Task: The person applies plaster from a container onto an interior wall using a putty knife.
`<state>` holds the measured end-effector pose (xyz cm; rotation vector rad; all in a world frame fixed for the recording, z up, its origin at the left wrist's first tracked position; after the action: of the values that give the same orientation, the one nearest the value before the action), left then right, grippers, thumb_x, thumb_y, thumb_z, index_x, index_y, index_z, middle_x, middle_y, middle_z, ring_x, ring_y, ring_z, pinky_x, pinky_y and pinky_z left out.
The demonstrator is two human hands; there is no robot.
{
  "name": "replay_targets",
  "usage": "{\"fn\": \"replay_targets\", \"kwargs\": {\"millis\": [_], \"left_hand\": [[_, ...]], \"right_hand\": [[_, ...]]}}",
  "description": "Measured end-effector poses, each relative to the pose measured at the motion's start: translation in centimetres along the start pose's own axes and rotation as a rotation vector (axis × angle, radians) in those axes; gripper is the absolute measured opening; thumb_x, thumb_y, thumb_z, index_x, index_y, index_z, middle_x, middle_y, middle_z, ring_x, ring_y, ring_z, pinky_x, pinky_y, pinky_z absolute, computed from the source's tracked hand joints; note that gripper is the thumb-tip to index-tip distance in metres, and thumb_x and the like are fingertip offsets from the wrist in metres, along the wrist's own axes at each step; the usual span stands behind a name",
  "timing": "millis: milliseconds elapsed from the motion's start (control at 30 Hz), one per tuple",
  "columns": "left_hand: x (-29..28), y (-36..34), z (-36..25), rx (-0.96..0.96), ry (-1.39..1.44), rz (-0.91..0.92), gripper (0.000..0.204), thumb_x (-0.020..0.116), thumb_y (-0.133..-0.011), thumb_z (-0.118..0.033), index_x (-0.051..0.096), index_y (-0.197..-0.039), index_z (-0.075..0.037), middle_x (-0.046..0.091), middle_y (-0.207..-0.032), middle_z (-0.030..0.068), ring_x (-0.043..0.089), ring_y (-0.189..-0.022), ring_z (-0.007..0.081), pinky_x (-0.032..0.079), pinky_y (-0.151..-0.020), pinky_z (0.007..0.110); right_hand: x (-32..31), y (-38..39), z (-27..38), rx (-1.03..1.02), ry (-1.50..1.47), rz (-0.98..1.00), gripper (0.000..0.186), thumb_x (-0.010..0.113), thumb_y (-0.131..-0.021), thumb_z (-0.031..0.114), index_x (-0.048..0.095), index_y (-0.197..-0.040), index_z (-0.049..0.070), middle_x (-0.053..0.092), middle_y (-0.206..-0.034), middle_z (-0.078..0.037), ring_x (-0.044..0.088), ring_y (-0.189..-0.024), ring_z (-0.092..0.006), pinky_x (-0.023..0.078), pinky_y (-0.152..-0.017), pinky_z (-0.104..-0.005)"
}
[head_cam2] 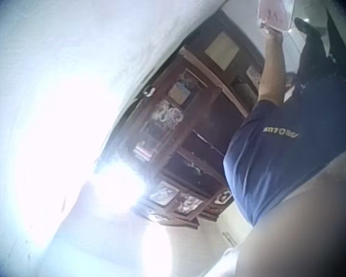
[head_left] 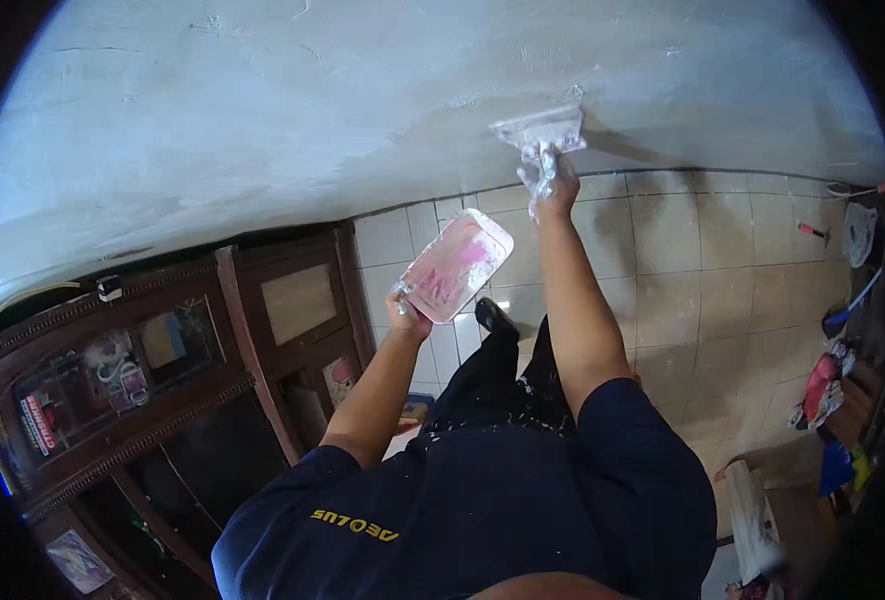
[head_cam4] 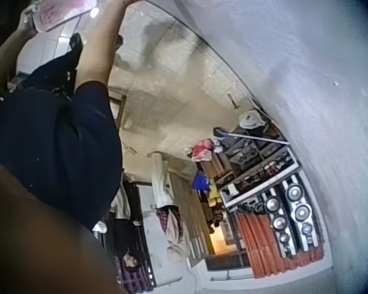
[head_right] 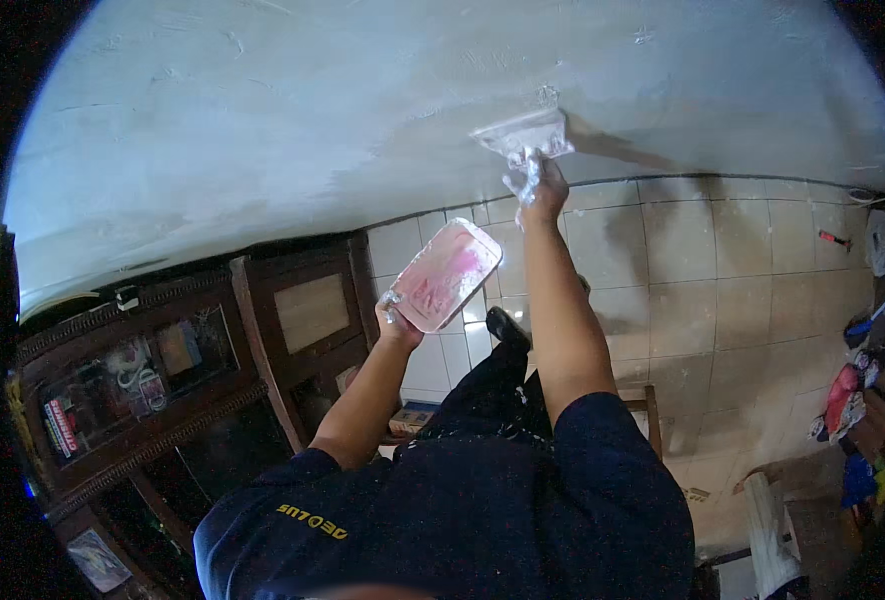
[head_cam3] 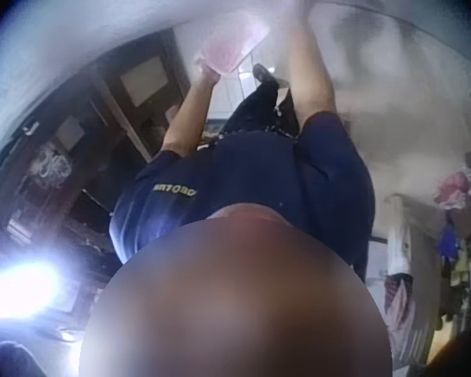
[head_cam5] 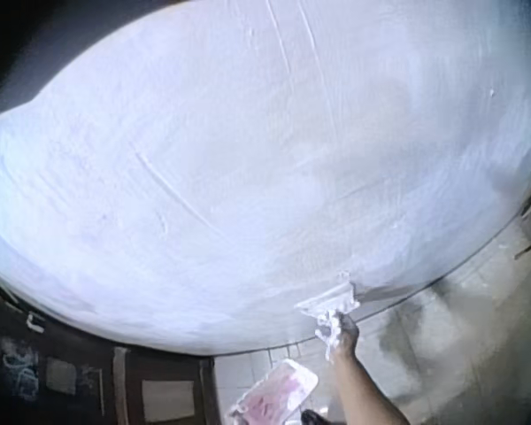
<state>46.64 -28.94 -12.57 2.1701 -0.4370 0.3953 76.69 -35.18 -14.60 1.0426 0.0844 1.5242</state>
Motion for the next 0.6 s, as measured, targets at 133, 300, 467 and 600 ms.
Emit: {"fn": "replay_targets", "kwargs": {"millis": [133, 300, 467, 600], "left_hand": [[1.2, 0.5, -0.3, 0.027, 0.032, -0.043, 0.056, 0.038, -0.082, -0.033, 0.044, -0.126, 0.001, 0.050, -0.126, 0.0178, 0.049, -0.115, 0.0329, 0.040, -0.100, 0.044], [2.5, 1.5, -0.7, 0.077, 0.079, -0.059, 0.053, 0.037, -0.083, -0.029, 0.045, -0.125, 0.002, 0.049, -0.125, 0.0187, 0.049, -0.116, 0.0334, 0.039, -0.101, 0.045], [2.0, 1.4, -1.4, 0.151, -0.057, -0.004, 0.045, 0.039, -0.087, -0.027, 0.048, -0.122, 0.001, 0.055, -0.118, 0.0147, 0.056, -0.106, 0.0285, 0.050, -0.087, 0.041], [4.3, 3.3, -3.0, 0.252, -0.083, 0.148, 0.038, 0.043, -0.086, -0.021, 0.051, -0.117, -0.001, 0.057, -0.112, 0.0144, 0.057, -0.103, 0.0266, 0.050, -0.086, 0.038]], "right_hand": [[-7.6, 2.1, -3.5, 0.157, 0.047, 0.001, 0.021, 0.060, -0.088, 0.020, 0.060, -0.098, 0.001, 0.059, -0.086, -0.004, 0.057, -0.071, -0.0141, 0.049, -0.058, -0.0285], [-10.0, 8.7, 2.0, 0.181, -0.004, 0.080, 0.020, 0.061, -0.087, 0.015, 0.058, -0.100, 0.000, 0.062, -0.085, -0.006, 0.060, -0.069, -0.0153, 0.049, -0.055, -0.0254], [-6.9, 10.4, 10.4, -0.228, 0.609, 0.454, 0.026, 0.065, -0.083, 0.013, 0.061, -0.101, -0.005, 0.063, -0.090, -0.006, 0.057, -0.074, -0.0118, 0.046, -0.067, -0.0249], [3.0, 17.3, 18.9, -0.726, 1.261, 0.947, 0.014, 0.062, -0.081, 0.010, 0.065, -0.090, -0.001, 0.063, -0.084, -0.016, 0.060, -0.072, -0.0262, 0.046, -0.067, -0.0310]]}}
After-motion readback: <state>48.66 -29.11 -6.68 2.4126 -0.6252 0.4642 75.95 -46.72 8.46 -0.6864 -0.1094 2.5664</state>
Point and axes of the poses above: each hand's wrist, its own y-axis away from the middle knuckle, its own x-axis out of the palm, z = x × y, the point moved 3 cm from there along -y, towards the middle knuckle
